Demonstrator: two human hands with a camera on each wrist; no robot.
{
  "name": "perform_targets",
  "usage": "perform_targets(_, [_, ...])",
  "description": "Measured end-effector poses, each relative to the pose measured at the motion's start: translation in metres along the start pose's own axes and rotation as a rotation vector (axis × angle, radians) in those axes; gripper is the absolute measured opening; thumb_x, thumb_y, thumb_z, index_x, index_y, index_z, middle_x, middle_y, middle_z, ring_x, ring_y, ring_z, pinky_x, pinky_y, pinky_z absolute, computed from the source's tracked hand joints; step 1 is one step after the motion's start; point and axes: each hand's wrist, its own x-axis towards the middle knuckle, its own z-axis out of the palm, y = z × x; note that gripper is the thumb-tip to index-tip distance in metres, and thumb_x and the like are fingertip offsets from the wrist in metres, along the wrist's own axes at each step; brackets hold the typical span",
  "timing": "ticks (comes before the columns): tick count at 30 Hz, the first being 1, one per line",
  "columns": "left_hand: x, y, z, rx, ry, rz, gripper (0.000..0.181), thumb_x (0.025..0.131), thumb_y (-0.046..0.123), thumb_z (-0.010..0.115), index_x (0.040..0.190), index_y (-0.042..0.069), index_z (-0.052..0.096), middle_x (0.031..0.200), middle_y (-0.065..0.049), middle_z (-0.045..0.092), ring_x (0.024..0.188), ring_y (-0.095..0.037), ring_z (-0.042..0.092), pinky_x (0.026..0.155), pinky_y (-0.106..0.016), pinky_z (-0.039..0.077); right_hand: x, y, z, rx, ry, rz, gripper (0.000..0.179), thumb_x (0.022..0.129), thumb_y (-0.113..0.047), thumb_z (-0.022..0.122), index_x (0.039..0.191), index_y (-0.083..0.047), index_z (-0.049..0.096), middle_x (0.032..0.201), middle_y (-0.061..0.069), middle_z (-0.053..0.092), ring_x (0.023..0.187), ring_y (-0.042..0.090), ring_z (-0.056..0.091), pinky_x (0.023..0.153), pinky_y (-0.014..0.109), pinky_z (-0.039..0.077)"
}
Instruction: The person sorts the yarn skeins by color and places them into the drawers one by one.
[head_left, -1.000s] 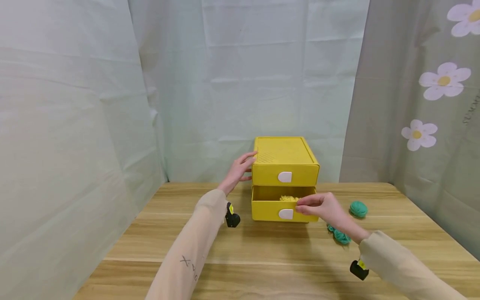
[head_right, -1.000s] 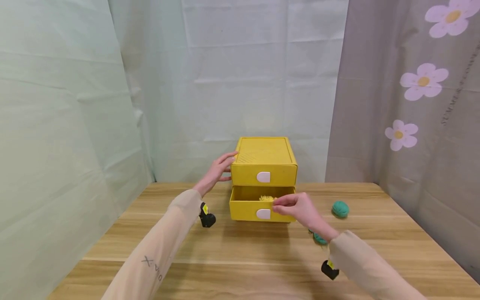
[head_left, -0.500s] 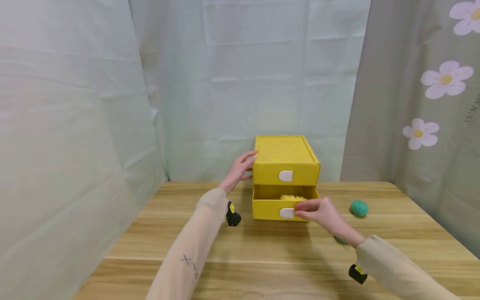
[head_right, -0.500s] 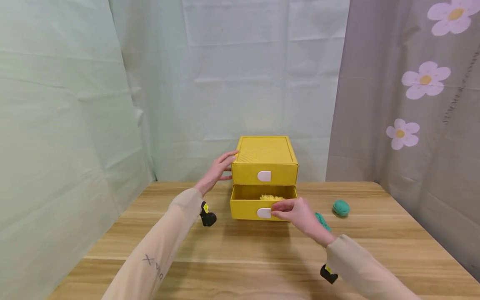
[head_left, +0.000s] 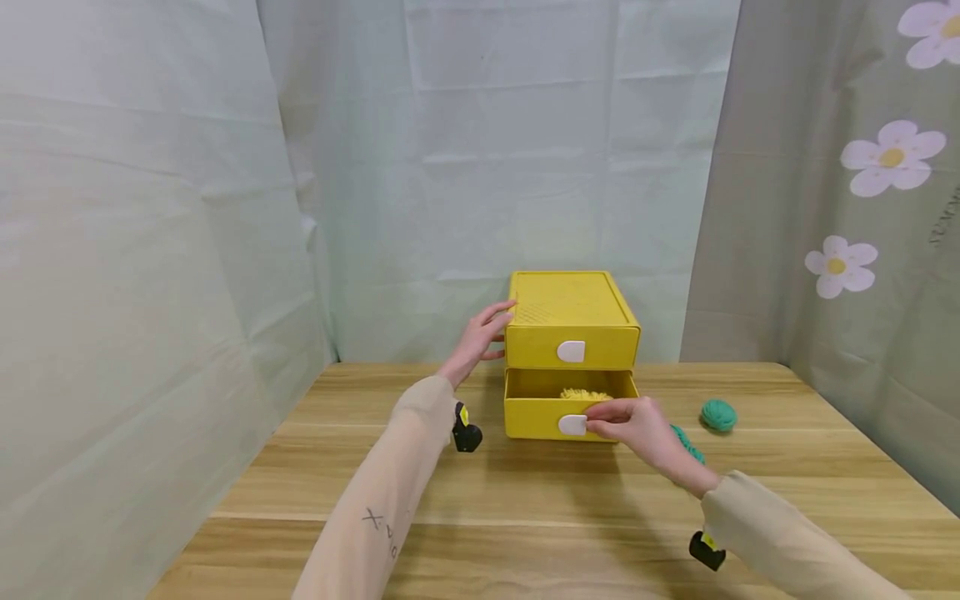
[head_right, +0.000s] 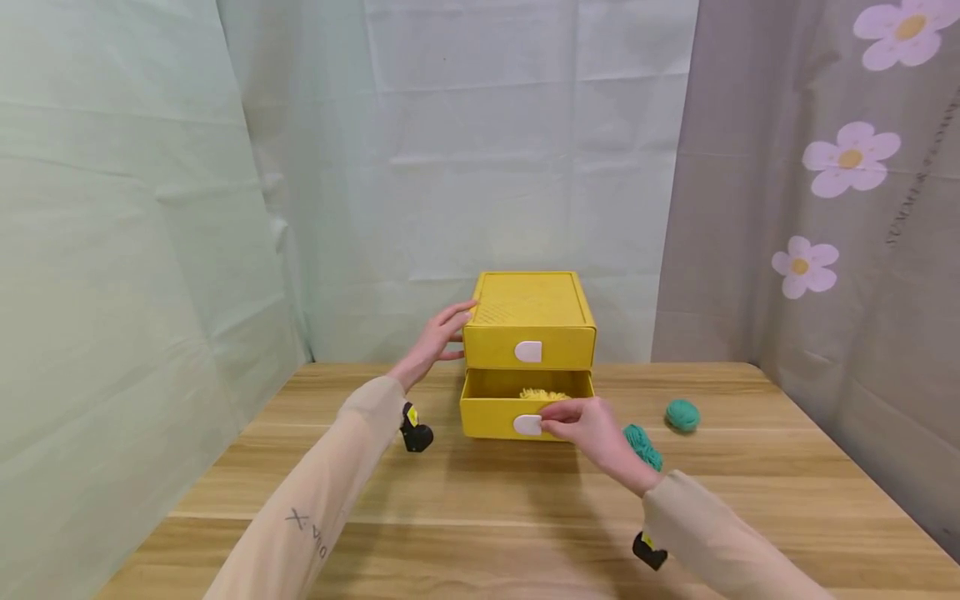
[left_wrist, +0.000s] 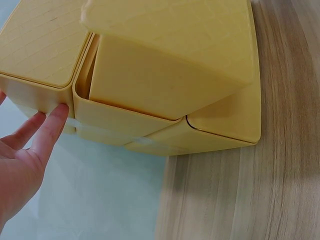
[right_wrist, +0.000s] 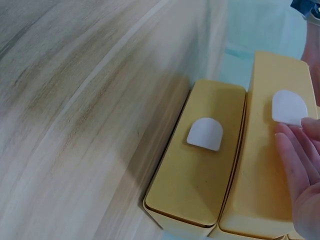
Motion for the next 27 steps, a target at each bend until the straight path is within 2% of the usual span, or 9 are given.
perform_targets(3, [0.000, 0.000, 0.000, -0.003, -0.003, -0.002, 0.043, 0.092, 0.035, 0.052, 0.133, 0.022, 0.048, 0.131, -0.005, 0.042, 0.097, -0.031, 0.051, 0.074, -0.041, 0.048, 0.003, 0.013, 0.001, -0.001, 0.016, 0.001, 0.017, 0.080, -0.010, 0.069, 0.092, 0.001, 0.070, 0.085, 0.009, 0.066, 0.076, 0.025, 0.063, 0.064, 0.027, 0.050])
perform_targets(6, [0.000, -0.001, 0.000, -0.002, -0.001, -0.001, 0.043, 0.092, 0.035, 0.052, 0.133, 0.022, 0.048, 0.131, -0.005, 0.042, 0.097, -0.031, 0.051, 0.074, -0.042, 0.048, 0.004, 0.014, 0.002, -0.022, 0.031, 0.004, 0.015, 0.079, -0.011, 0.070, 0.090, -0.001, 0.070, 0.084, 0.007, 0.066, 0.076, 0.030, 0.062, 0.064, 0.028, 0.049])
perform_targets(13, [-0.001, 0.002, -0.001, -0.006, -0.012, -0.019, 0.044, 0.092, 0.035, 0.052, 0.134, 0.023, 0.047, 0.133, -0.005, 0.040, 0.096, -0.030, 0.050, 0.074, -0.041, 0.048, 0.011, 0.016, 0.003, -0.084, 0.053, 0.020, 0.014, 0.080, -0.014, 0.069, 0.089, -0.004, 0.071, 0.084, 0.004, 0.066, 0.074, 0.018, 0.061, 0.065, 0.028, 0.049])
perform_targets(20, [-0.004, 0.009, -0.002, -0.026, -0.064, -0.032, 0.046, 0.095, 0.028, 0.048, 0.138, 0.015, 0.040, 0.137, -0.011, 0.034, 0.101, -0.035, 0.046, 0.080, -0.047, 0.044, 0.022, 0.022, 0.003, -0.088, 0.073, 0.022, 0.012, 0.082, -0.011, 0.068, 0.089, -0.002, 0.069, 0.084, 0.005, 0.066, 0.075, 0.018, 0.061, 0.066, 0.029, 0.049])
perform_targets(27, [-0.001, 0.003, 0.000, -0.007, -0.008, -0.017, 0.043, 0.093, 0.035, 0.051, 0.134, 0.022, 0.047, 0.132, -0.005, 0.042, 0.098, -0.030, 0.050, 0.075, -0.041, 0.048, 0.032, 0.025, 0.003, -0.085, 0.088, 0.037, 0.010, 0.082, -0.010, 0.067, 0.088, -0.002, 0.069, 0.082, 0.003, 0.066, 0.074, 0.018, 0.061, 0.066, 0.030, 0.049])
